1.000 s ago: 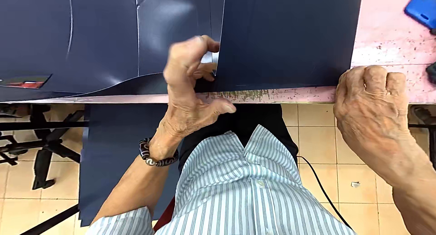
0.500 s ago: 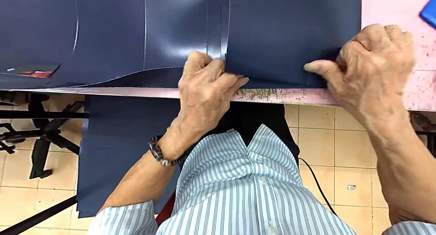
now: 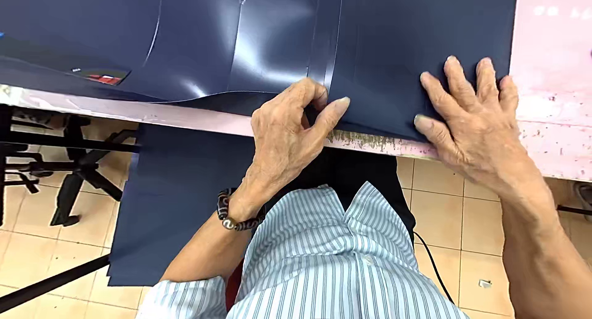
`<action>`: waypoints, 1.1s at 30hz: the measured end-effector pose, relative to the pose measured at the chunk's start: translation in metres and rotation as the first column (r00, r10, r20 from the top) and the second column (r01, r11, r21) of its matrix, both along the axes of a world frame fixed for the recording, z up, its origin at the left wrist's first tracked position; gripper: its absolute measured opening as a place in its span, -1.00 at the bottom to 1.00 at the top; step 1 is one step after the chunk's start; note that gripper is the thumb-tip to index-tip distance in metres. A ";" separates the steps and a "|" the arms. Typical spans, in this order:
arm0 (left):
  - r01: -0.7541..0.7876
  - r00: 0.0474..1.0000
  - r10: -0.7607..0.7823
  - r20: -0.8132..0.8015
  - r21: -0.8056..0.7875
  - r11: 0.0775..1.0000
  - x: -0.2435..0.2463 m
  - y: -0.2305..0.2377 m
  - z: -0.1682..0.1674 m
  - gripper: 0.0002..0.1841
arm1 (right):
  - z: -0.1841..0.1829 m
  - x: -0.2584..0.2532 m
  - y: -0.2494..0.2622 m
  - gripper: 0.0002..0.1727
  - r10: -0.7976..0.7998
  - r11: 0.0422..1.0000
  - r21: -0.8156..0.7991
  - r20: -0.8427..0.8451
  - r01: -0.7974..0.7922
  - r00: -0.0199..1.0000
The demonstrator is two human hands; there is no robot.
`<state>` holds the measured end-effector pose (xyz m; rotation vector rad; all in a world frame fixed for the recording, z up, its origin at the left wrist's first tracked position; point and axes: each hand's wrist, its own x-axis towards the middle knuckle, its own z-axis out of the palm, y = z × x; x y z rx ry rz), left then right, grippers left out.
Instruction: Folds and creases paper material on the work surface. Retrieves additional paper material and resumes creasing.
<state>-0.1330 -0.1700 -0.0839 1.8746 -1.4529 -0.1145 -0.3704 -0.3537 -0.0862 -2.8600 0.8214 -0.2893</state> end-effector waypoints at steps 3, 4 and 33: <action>0.001 1.000 0.000 -0.021 0.010 1.000 0.007 0.004 -0.002 -0.75 | -0.003 0.001 0.013 -0.18 -0.029 0.999 -0.014 0.000 0.029 1.000; 0.002 1.000 -0.002 -0.029 0.012 1.000 0.007 0.006 -0.004 -0.75 | -0.005 0.001 0.014 -0.20 -0.025 1.000 -0.012 -0.001 0.025 1.000; 0.246 0.771 -0.260 0.582 0.106 0.964 -0.062 -0.027 -0.030 -0.23 | 0.003 -0.007 -0.001 -0.34 0.075 0.987 0.131 0.150 -0.095 0.986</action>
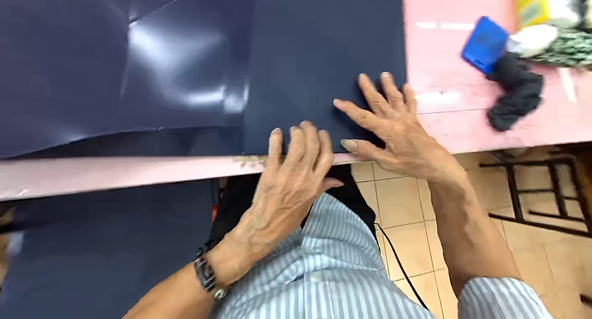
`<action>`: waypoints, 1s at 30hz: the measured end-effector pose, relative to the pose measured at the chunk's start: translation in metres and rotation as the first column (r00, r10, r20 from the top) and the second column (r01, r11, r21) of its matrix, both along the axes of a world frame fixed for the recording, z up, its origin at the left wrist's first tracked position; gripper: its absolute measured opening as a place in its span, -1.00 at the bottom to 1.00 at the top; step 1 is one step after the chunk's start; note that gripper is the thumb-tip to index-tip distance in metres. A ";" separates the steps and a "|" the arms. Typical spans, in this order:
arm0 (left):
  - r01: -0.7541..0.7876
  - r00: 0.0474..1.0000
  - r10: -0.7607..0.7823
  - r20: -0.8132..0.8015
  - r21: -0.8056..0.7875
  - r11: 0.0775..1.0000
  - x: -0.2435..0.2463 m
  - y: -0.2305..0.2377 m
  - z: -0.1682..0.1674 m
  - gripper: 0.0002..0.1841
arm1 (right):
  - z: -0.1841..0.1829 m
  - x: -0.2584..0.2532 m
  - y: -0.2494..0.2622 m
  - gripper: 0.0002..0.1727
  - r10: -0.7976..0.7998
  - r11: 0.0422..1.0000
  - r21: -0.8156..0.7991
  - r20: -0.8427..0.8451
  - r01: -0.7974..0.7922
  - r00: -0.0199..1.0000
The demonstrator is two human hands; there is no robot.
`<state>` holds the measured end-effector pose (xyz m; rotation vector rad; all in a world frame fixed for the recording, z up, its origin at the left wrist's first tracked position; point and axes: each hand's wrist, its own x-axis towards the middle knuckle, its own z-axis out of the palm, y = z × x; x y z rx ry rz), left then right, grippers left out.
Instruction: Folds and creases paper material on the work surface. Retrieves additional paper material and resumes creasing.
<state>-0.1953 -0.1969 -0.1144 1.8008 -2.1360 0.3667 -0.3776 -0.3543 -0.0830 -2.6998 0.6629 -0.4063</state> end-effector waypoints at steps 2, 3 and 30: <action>0.017 0.997 -0.015 0.080 -0.015 1.000 0.001 -0.005 0.003 -0.26 | 0.019 -0.020 -0.025 -0.44 -0.009 0.991 0.132 0.183 -0.016 0.983; 0.020 0.994 -0.021 0.107 0.012 1.000 0.000 -0.007 0.007 -0.27 | 0.028 -0.034 -0.041 -0.48 -0.078 0.992 0.119 0.220 0.053 0.972; 0.109 0.994 -0.110 0.005 0.094 0.990 -0.006 -0.036 0.007 -0.17 | 0.023 -0.055 -0.105 -0.65 -0.597 0.764 -0.209 0.128 0.610 0.792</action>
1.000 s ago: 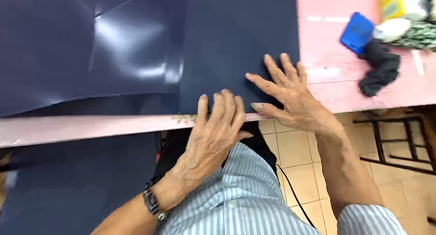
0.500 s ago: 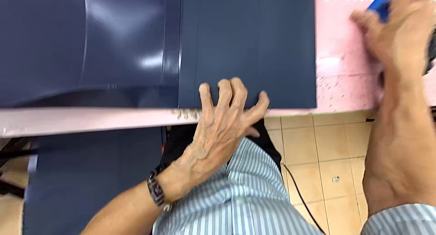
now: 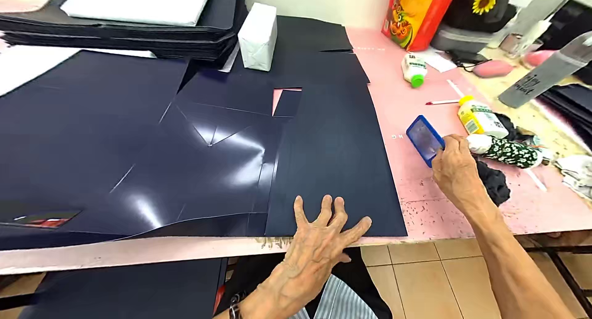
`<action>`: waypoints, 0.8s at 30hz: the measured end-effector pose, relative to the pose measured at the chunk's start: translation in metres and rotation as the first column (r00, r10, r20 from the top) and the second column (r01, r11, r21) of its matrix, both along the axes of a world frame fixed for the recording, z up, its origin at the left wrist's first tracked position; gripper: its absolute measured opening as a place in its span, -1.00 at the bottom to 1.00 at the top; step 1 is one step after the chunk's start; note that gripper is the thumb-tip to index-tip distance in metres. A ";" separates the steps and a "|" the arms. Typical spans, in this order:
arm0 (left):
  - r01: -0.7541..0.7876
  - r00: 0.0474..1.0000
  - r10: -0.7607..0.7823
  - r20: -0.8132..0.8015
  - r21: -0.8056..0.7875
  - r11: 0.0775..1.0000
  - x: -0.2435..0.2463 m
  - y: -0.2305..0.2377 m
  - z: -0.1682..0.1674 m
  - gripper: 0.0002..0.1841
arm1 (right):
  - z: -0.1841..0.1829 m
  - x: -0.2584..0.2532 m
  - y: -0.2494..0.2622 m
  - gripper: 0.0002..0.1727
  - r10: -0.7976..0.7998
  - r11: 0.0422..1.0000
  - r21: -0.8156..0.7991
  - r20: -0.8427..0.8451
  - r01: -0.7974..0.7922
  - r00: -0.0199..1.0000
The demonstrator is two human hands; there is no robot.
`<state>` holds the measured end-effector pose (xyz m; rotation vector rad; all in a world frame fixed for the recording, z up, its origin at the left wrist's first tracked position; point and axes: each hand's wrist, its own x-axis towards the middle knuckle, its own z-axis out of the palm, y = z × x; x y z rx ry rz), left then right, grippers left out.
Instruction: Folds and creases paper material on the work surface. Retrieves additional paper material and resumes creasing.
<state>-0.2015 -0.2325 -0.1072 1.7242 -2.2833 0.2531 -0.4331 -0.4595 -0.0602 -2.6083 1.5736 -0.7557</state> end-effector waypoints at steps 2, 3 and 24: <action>0.001 1.000 -0.001 -0.007 0.023 1.000 0.001 -0.002 0.002 -0.19 | 0.001 -0.003 -0.005 -0.63 0.027 0.999 0.032 0.025 -0.028 0.999; 0.003 1.000 -0.003 -0.007 0.041 0.999 0.001 -0.001 0.004 -0.21 | 0.004 -0.001 -0.008 -0.60 0.036 0.997 0.065 0.012 -0.037 0.999; -0.011 0.998 0.014 -0.054 0.057 0.998 -0.005 0.001 0.005 -0.19 | 0.011 0.016 0.042 -0.60 0.507 0.860 0.010 -0.131 -0.510 0.852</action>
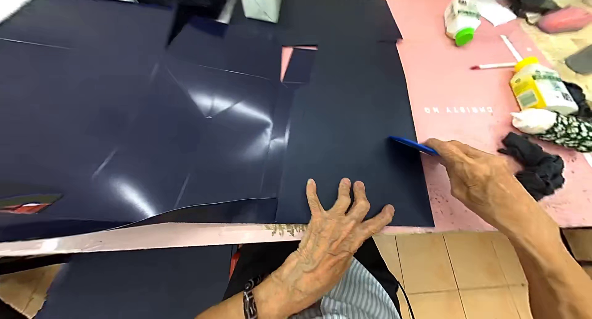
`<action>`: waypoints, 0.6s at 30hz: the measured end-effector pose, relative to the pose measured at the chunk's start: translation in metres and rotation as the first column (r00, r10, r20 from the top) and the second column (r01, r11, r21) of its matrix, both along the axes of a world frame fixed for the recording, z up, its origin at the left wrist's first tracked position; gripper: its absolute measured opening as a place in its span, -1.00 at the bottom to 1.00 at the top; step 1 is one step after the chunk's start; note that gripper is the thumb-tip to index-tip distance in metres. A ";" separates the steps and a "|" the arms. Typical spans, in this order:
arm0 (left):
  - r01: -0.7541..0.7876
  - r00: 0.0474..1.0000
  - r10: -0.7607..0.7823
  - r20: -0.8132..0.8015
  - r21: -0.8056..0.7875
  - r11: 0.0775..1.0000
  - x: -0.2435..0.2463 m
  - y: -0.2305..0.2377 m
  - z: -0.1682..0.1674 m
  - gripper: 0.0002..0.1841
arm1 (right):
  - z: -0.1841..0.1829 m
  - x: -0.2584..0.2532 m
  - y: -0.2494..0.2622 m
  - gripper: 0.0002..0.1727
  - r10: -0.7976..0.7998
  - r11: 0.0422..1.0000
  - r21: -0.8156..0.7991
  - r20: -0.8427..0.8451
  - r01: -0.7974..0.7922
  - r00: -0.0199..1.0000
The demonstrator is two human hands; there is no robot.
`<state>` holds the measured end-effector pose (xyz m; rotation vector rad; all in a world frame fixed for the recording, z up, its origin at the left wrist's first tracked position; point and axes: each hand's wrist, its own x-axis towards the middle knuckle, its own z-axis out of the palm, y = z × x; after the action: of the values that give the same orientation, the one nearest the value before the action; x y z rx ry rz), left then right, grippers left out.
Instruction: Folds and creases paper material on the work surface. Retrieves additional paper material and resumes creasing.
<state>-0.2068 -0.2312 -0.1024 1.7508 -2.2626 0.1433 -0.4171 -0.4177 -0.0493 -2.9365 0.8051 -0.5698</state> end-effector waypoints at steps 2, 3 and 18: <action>-0.005 1.000 0.005 -0.006 0.013 1.000 0.000 -0.001 0.000 -0.17 | -0.004 0.006 0.014 -0.63 -0.060 0.998 0.008 -0.033 0.060 0.998; -0.006 1.000 0.006 -0.010 0.018 1.000 0.000 -0.002 0.000 -0.18 | -0.009 0.012 0.018 -0.68 -0.089 0.996 -0.021 -0.031 0.088 0.996; 0.022 0.997 -0.026 0.080 0.051 0.998 0.001 0.001 0.000 -0.21 | -0.018 0.082 -0.136 -0.77 -0.061 0.988 -0.135 0.053 0.068 0.997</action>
<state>-0.2054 -0.2303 -0.1022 1.7727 -2.3620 0.1561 -0.3355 -0.5538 -0.0668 -3.0147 0.8933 -0.7264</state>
